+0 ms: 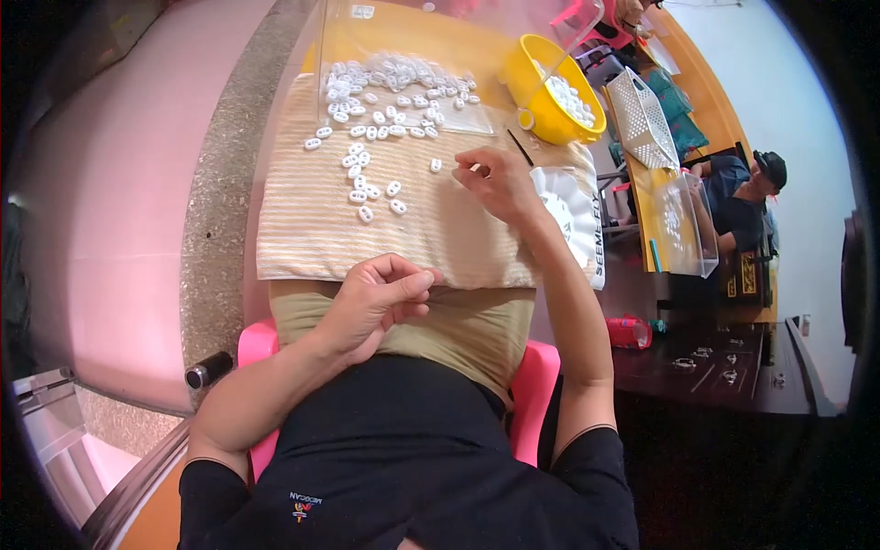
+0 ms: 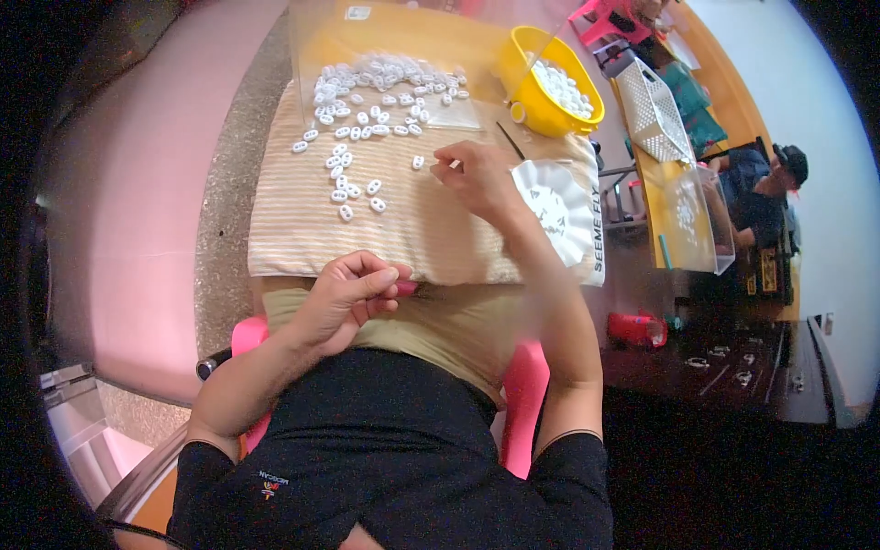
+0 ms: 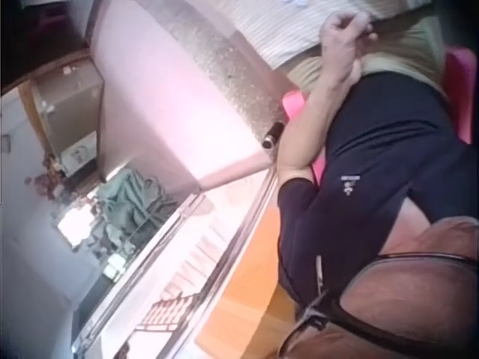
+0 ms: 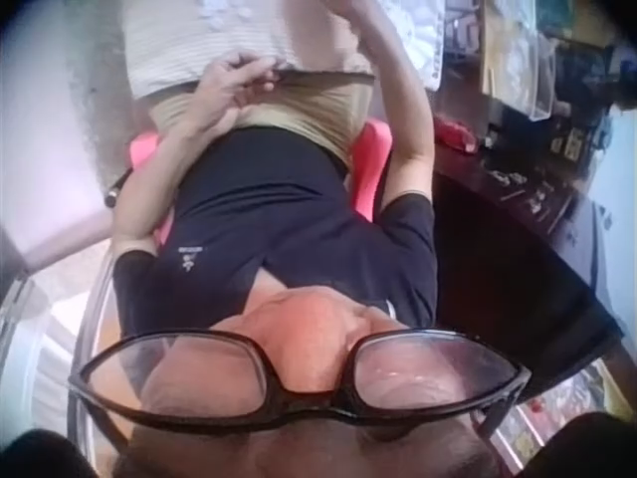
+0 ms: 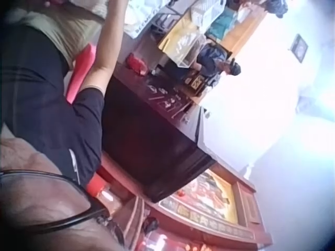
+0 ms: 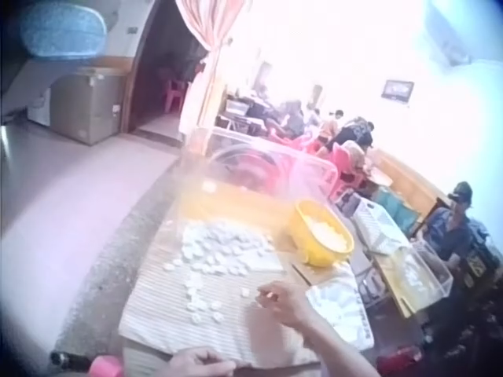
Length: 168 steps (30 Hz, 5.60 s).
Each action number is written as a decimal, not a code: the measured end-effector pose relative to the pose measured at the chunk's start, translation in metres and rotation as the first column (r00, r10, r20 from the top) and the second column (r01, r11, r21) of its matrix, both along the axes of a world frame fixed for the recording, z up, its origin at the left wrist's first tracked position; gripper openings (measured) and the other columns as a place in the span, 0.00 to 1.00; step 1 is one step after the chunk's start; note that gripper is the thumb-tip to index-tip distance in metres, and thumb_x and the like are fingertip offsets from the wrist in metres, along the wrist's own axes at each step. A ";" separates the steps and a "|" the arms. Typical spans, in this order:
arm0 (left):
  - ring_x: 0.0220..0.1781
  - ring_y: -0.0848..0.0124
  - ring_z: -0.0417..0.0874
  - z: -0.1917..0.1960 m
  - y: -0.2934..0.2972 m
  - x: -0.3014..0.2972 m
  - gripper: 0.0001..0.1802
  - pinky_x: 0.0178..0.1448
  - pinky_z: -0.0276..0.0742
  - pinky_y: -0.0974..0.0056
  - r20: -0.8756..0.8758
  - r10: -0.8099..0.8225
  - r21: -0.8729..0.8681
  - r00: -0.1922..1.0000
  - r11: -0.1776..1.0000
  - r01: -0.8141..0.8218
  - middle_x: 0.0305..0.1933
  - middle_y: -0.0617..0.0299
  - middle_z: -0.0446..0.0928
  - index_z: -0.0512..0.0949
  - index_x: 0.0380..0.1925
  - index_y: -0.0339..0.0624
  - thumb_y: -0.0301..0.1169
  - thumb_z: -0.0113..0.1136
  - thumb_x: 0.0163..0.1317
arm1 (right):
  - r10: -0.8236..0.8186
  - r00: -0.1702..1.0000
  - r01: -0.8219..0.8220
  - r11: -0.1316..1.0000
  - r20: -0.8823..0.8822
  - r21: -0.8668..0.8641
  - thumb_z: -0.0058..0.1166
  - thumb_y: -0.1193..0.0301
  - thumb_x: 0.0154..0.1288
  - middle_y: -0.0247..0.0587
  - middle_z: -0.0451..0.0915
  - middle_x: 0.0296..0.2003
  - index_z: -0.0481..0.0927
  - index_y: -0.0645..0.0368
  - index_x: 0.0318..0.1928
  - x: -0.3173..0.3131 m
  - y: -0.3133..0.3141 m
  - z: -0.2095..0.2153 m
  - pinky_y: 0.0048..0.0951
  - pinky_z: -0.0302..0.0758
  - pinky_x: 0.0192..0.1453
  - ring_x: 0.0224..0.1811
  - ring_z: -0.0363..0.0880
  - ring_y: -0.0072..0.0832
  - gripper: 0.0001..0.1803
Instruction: Sorting small white plastic electrical or mechanical components on a workbench.
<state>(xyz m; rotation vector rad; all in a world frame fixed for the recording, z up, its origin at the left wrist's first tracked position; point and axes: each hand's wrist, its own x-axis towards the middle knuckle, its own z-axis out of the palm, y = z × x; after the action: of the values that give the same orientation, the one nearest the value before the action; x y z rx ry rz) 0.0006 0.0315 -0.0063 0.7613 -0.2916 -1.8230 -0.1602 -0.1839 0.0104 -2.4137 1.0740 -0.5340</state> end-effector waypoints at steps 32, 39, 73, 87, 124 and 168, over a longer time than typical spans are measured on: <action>0.35 0.78 0.80 -0.003 0.001 0.001 0.05 0.40 0.81 0.70 -0.009 0.016 -0.035 1.000 0.999 -0.016 0.41 0.60 0.82 0.79 0.35 0.41 0.27 0.64 0.61 | -0.048 0.984 0.010 0.976 -0.170 -0.217 0.57 0.65 0.58 0.46 0.83 0.42 0.85 0.56 0.42 0.082 -0.055 0.004 0.39 0.76 0.50 0.46 0.81 0.43 0.13; 0.37 0.78 0.79 0.002 0.001 0.003 0.05 0.42 0.80 0.71 -0.017 0.001 0.001 1.000 1.000 -0.001 0.43 0.59 0.82 0.79 0.35 0.40 0.27 0.64 0.61 | -0.130 0.959 0.052 0.955 -0.252 -0.293 0.60 0.66 0.57 0.48 0.84 0.41 0.85 0.58 0.43 0.081 -0.107 0.012 0.38 0.76 0.52 0.45 0.82 0.42 0.14; 0.33 0.78 0.78 0.009 -0.001 0.012 0.06 0.41 0.79 0.72 -0.102 -0.023 0.059 0.994 0.998 0.029 0.46 0.54 0.80 0.78 0.36 0.38 0.27 0.64 0.62 | 0.018 0.938 -0.139 0.935 -0.346 -0.328 0.58 0.64 0.59 0.45 0.84 0.38 0.84 0.55 0.43 0.111 -0.152 -0.004 0.40 0.75 0.50 0.43 0.81 0.42 0.13; 0.36 0.79 0.78 0.008 -0.001 0.011 0.06 0.41 0.79 0.72 -0.077 -0.016 0.038 0.997 0.999 0.019 0.44 0.57 0.81 0.78 0.35 0.40 0.27 0.65 0.61 | 0.031 0.987 -0.076 0.954 -0.156 -0.289 0.56 0.71 0.60 0.50 0.83 0.35 0.82 0.59 0.40 0.051 -0.091 0.023 0.39 0.76 0.45 0.39 0.81 0.45 0.09; 0.35 0.79 0.79 -0.001 0.001 -0.001 0.05 0.40 0.79 0.71 0.092 -0.007 -0.002 0.996 1.000 0.007 0.39 0.62 0.82 0.78 0.35 0.41 0.29 0.63 0.62 | 0.079 0.992 -0.063 0.987 -0.098 0.149 0.60 0.68 0.59 0.48 0.82 0.36 0.83 0.63 0.40 -0.007 0.045 0.011 0.35 0.77 0.44 0.38 0.82 0.40 0.12; 0.32 0.79 0.80 -0.005 0.000 -0.008 0.09 0.37 0.79 0.75 0.122 0.160 -0.072 0.980 0.986 -0.152 0.34 0.64 0.80 0.76 0.41 0.40 0.28 0.63 0.63 | -0.068 0.842 -0.300 0.766 0.535 0.569 0.57 0.74 0.67 0.34 0.82 0.32 0.81 0.65 0.47 -0.010 0.139 -0.005 0.19 0.78 0.37 0.32 0.78 0.16 0.11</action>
<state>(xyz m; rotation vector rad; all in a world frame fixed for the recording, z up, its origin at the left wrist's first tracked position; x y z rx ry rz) -0.0076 0.0316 -0.0115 0.8352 -0.3602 -1.6141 -0.1704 -0.0445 0.0057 -1.5761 0.6863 -0.6178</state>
